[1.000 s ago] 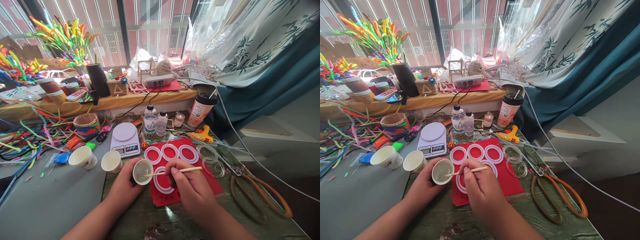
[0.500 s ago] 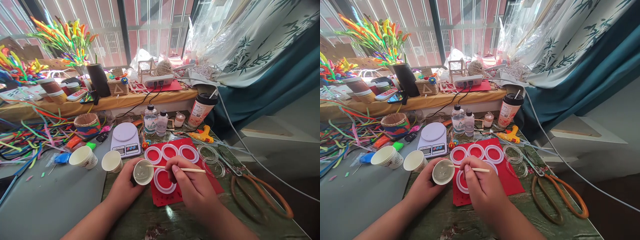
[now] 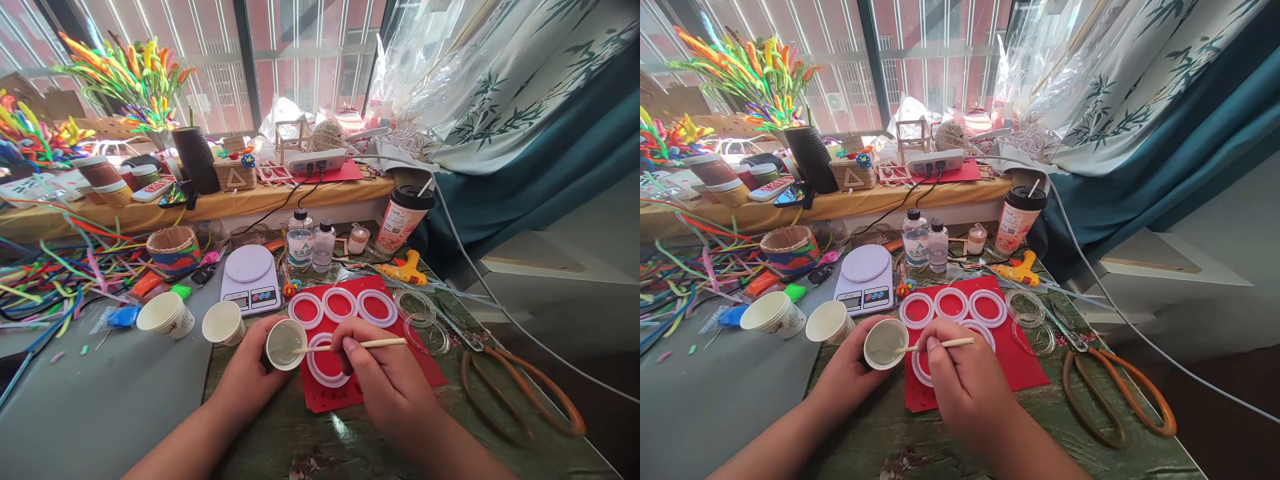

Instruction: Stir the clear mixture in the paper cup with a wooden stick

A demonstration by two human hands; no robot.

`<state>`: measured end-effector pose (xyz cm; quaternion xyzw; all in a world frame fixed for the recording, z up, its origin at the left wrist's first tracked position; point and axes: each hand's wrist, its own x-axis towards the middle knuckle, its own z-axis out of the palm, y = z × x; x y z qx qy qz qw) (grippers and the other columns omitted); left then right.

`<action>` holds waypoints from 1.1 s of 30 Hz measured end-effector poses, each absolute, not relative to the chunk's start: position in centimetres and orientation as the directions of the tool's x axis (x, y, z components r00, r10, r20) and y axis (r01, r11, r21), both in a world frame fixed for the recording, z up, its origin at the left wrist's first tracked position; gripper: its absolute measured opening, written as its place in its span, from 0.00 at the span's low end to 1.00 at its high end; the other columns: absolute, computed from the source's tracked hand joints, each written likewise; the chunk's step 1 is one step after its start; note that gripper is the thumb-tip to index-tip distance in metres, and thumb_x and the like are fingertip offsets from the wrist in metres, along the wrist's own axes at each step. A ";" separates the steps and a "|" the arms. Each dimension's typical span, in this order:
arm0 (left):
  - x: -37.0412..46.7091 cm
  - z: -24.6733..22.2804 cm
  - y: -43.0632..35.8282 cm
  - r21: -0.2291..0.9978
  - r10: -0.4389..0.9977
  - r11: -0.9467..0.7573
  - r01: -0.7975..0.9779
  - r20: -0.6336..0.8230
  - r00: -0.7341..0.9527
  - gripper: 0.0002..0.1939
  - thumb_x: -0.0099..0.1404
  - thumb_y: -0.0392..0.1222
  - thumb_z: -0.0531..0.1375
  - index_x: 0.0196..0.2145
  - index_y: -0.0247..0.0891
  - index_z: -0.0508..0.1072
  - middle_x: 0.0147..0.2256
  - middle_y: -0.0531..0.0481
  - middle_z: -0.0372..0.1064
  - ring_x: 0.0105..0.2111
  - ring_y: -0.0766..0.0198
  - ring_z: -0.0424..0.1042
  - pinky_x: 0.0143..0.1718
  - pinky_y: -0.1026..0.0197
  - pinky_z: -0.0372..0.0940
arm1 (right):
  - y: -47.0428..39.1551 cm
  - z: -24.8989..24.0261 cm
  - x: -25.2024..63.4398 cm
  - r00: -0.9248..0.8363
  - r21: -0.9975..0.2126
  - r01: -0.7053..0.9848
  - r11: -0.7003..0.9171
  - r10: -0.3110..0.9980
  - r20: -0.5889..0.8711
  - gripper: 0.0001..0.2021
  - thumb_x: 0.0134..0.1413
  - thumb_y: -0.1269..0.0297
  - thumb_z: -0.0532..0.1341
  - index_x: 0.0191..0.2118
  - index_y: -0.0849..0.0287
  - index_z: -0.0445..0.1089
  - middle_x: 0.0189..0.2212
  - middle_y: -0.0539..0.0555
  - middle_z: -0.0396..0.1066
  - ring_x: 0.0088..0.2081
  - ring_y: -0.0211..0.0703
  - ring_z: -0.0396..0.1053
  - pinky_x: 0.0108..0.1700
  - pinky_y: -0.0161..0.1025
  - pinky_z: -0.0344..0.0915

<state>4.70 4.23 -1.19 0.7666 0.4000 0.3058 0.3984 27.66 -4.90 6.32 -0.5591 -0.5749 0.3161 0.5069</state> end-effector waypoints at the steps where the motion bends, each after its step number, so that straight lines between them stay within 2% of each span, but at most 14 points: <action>1: 4.7 -1.2 4.2 0.856 0.858 -0.361 0.370 0.150 0.490 0.27 0.69 0.41 0.70 0.64 0.46 0.77 0.62 0.40 0.80 0.61 0.44 0.81 0.65 0.39 0.75 | -4.9 6.3 27.7 0.149 -0.929 0.325 0.179 0.960 0.237 0.15 0.75 0.62 0.54 0.36 0.54 0.74 0.24 0.49 0.70 0.27 0.43 0.66 0.29 0.38 0.63; 6: 4.8 -1.0 4.2 0.860 0.862 -0.355 0.367 0.149 0.485 0.26 0.68 0.41 0.71 0.63 0.46 0.78 0.61 0.40 0.81 0.60 0.43 0.81 0.64 0.40 0.76 | -4.9 6.5 27.7 0.136 -0.927 0.323 0.192 0.960 0.246 0.14 0.74 0.63 0.55 0.35 0.54 0.73 0.23 0.48 0.67 0.25 0.42 0.64 0.28 0.38 0.61; 10: 4.9 -0.9 4.1 0.858 0.863 -0.358 0.367 0.154 0.482 0.25 0.68 0.42 0.71 0.62 0.46 0.78 0.60 0.40 0.81 0.60 0.44 0.81 0.64 0.40 0.76 | -4.8 6.7 27.7 0.094 -0.927 0.308 0.215 0.963 0.254 0.14 0.74 0.64 0.55 0.35 0.54 0.73 0.24 0.49 0.70 0.26 0.42 0.66 0.29 0.38 0.62; 33: 4.6 -1.4 4.2 0.855 0.851 -0.356 0.376 0.131 0.509 0.26 0.70 0.41 0.69 0.65 0.46 0.75 0.63 0.40 0.79 0.62 0.44 0.79 0.66 0.39 0.73 | -4.8 6.1 27.7 0.146 -0.931 0.323 0.169 0.963 0.225 0.15 0.77 0.62 0.53 0.37 0.54 0.74 0.25 0.48 0.69 0.27 0.43 0.67 0.30 0.38 0.64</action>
